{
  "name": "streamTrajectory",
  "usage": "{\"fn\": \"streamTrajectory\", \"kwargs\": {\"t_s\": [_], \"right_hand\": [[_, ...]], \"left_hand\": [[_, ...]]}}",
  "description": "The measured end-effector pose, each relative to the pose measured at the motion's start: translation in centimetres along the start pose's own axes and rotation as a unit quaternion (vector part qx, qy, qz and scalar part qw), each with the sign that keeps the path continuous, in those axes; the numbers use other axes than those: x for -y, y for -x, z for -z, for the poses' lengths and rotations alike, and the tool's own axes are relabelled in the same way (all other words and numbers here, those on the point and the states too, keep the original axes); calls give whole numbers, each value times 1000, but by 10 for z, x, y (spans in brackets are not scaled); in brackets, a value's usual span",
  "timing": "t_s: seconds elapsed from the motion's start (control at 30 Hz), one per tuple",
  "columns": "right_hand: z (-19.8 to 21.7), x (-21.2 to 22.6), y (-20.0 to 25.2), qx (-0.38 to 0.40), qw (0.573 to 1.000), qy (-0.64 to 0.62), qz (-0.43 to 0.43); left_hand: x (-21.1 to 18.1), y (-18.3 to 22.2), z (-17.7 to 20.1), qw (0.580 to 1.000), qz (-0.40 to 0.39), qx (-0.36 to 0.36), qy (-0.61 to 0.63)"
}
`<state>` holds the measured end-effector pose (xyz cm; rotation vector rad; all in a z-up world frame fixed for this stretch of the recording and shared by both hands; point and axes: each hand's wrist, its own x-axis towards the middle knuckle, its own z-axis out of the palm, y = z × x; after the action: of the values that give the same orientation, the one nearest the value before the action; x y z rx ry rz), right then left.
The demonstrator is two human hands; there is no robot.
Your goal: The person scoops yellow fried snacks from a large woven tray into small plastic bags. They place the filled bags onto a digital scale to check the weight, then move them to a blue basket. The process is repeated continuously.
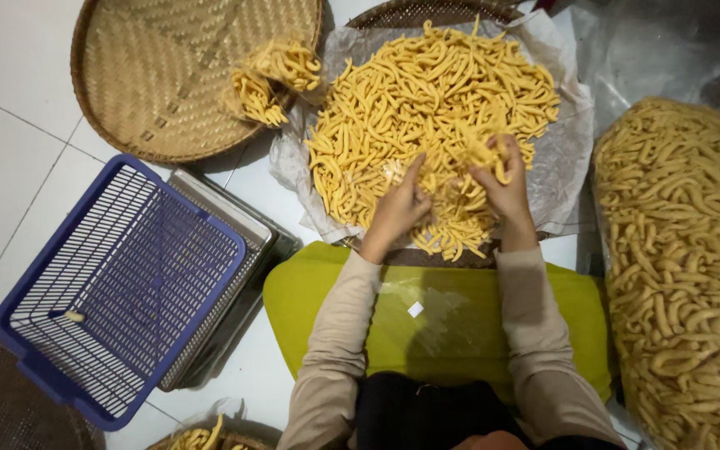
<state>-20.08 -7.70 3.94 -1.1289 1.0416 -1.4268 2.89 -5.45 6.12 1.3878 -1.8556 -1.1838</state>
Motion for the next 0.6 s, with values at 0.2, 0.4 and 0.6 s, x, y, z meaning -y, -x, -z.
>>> {"fn": "streamTrajectory", "kwargs": {"t_s": [0.2, 0.4, 0.6], "right_hand": [[-42, 33, 17, 30, 988, 149, 7], [-38, 59, 23, 220, 911, 341, 70], [24, 6, -24, 60, 958, 282, 7]], "left_hand": [[-1, -1, -15, 999, -24, -22, 42], [9, -6, -6, 992, 3, -50, 114], [4, 7, 22, 969, -96, -108, 202]]}}
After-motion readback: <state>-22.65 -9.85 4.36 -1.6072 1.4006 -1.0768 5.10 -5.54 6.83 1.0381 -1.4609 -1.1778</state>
